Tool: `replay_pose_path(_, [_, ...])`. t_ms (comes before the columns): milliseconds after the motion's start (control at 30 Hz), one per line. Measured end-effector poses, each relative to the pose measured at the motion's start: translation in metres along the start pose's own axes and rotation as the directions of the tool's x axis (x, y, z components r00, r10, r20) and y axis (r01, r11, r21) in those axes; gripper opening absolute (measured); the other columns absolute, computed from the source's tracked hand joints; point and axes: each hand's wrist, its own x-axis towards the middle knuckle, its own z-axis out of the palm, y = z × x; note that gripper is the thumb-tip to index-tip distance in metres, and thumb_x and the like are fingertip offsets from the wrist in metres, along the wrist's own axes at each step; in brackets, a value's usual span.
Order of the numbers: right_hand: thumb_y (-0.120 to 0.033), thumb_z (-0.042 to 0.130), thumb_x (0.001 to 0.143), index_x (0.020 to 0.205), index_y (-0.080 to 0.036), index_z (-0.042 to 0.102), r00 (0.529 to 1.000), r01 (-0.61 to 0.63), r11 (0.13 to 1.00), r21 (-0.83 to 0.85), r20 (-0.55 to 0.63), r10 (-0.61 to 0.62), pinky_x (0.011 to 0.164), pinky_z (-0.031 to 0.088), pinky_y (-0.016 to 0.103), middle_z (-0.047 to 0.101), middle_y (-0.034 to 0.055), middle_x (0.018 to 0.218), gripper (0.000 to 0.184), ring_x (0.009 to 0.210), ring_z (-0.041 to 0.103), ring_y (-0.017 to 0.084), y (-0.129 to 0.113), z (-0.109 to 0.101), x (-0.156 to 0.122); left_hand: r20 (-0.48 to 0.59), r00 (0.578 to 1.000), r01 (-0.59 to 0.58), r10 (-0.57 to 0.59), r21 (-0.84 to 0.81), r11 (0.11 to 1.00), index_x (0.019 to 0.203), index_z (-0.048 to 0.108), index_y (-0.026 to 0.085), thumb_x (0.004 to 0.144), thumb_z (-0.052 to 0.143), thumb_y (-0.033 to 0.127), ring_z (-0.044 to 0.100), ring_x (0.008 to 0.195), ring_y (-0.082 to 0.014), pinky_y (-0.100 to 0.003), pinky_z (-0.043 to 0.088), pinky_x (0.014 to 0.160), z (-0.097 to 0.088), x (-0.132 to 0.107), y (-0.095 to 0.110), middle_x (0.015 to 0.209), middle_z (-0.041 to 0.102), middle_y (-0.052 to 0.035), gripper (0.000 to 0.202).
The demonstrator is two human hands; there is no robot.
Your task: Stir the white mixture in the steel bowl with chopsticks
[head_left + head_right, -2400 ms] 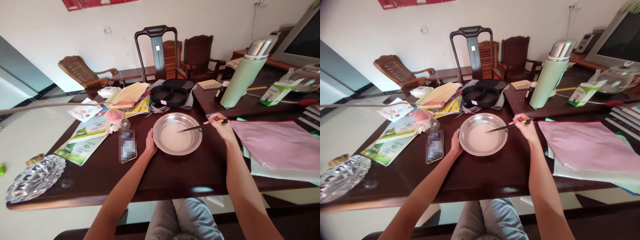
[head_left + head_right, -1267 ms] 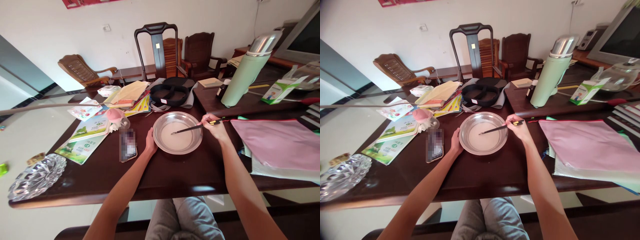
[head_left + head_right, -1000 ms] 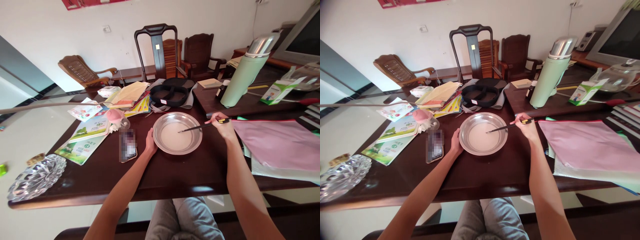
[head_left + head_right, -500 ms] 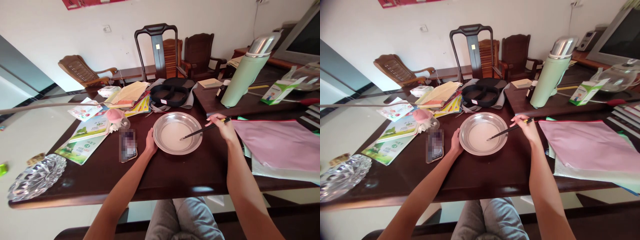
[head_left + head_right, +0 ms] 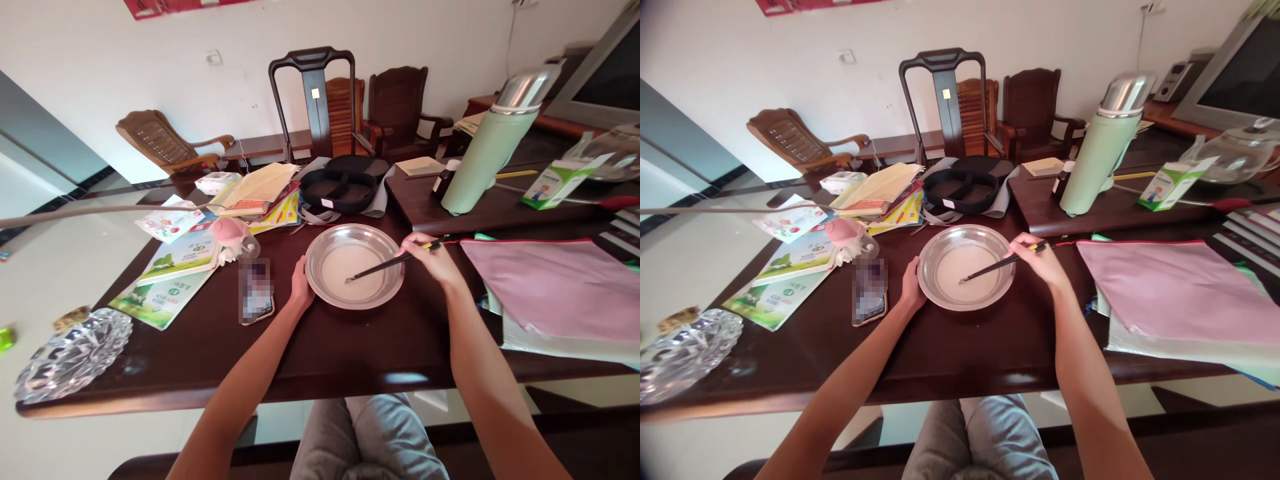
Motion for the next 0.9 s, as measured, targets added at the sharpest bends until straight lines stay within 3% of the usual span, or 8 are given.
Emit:
replay_pose_path(100, [-0.070,0.077,0.082,0.076,-0.027,0.074,1.000,0.029,0.998,-0.064,0.002,-0.029,0.084,0.061,0.041,0.081,0.0032,0.080,0.044,0.084,0.077,0.027,0.000,0.006,0.001,0.012,1.000,0.006,-0.006,-0.008,1.000,0.067,0.063,0.020,0.080,0.081,0.041,0.064,0.070,-0.0182,-0.029,0.052,0.073,0.000,0.000,0.000,0.066,0.066,0.0013,0.031])
replay_pose_path(267, [-0.070,0.078,0.082,0.077,-0.028,0.073,0.977,0.022,0.999,-0.023,-0.212,-0.027,0.089,0.060,0.043,0.077,0.0004,0.069,0.042,0.076,0.077,0.027,0.007,-0.017,0.002,0.012,1.000,-0.008,0.008,0.006,1.000,0.068,0.063,0.020,0.079,0.083,0.042,0.061,0.067,-0.0159,-0.028,0.052,0.075,-0.001,0.000,0.000,0.065,0.064,0.0032,0.031])
replay_pose_path(367, [-0.073,0.075,0.083,0.078,-0.028,0.075,0.990,0.021,1.000,-0.006,-0.136,-0.022,0.093,0.059,0.046,0.076,0.0003,0.066,0.045,0.074,0.077,0.027,0.007,-0.013,0.001,0.026,1.000,-0.003,0.003,0.004,1.000,0.067,0.062,0.020,0.079,0.083,0.042,0.062,0.067,-0.0168,-0.029,0.052,0.075,0.000,-0.001,0.000,0.064,0.064,0.0029,0.033])
replay_pose_path(500, [-0.072,0.077,0.082,0.083,-0.027,0.077,0.999,0.026,0.999,-0.024,0.030,-0.025,0.090,0.060,0.043,0.082,0.0037,0.082,0.045,0.087,0.079,0.028,0.003,0.006,0.001,0.012,1.000,-0.001,0.001,-0.004,1.000,0.066,0.062,0.020,0.081,0.083,0.041,0.060,0.065,-0.0161,-0.028,0.053,0.074,0.001,-0.002,0.001,0.063,0.063,0.0028,0.033])
replay_pose_path(600, [-0.068,0.077,0.084,0.084,-0.027,0.077,0.996,0.046,0.997,-0.058,-0.078,-0.051,0.090,0.059,0.043,0.082,0.0031,0.083,0.041,0.087,0.079,0.028,0.004,0.001,0.002,0.006,1.000,0.004,-0.004,-0.009,1.000,0.066,0.063,0.020,0.081,0.083,0.040,0.061,0.066,-0.0163,-0.028,0.052,0.074,0.002,-0.002,0.001,0.063,0.064,0.0026,0.032])
replay_pose_path(700, [-0.067,0.073,0.088,0.085,-0.028,0.077,0.977,0.050,0.998,-0.025,-0.207,-0.054,0.094,0.058,0.045,0.078,0.0002,0.070,0.039,0.076,0.077,0.027,0.008,-0.013,0.002,0.011,1.000,0.001,-0.001,-0.007,1.000,0.066,0.062,0.020,0.079,0.084,0.041,0.062,0.066,-0.0167,-0.028,0.053,0.074,0.002,-0.003,0.002,0.063,0.064,0.0031,0.033])
replay_pose_path(800, [-0.070,0.072,0.087,0.084,-0.029,0.077,0.990,0.042,0.999,0.019,-0.137,-0.039,0.094,0.059,0.046,0.076,-0.0001,0.065,0.041,0.072,0.077,0.027,0.008,-0.010,0.002,0.006,1.000,-0.002,0.002,-0.001,1.000,0.065,0.062,0.020,0.080,0.083,0.042,0.060,0.065,-0.0161,-0.028,0.052,0.073,0.001,-0.002,0.001,0.063,0.063,0.0030,0.034])
replay_pose_path(900, [-0.072,0.077,0.081,0.085,-0.029,0.078,1.000,0.017,1.000,0.013,-0.013,-0.017,0.089,0.061,0.045,0.081,0.0023,0.076,0.044,0.082,0.080,0.029,0.006,0.005,0.002,0.006,1.000,0.005,-0.005,0.002,1.000,0.066,0.063,0.020,0.080,0.083,0.043,0.061,0.065,-0.0168,-0.029,0.052,0.073,0.000,0.000,0.000,0.063,0.063,0.0028,0.034])
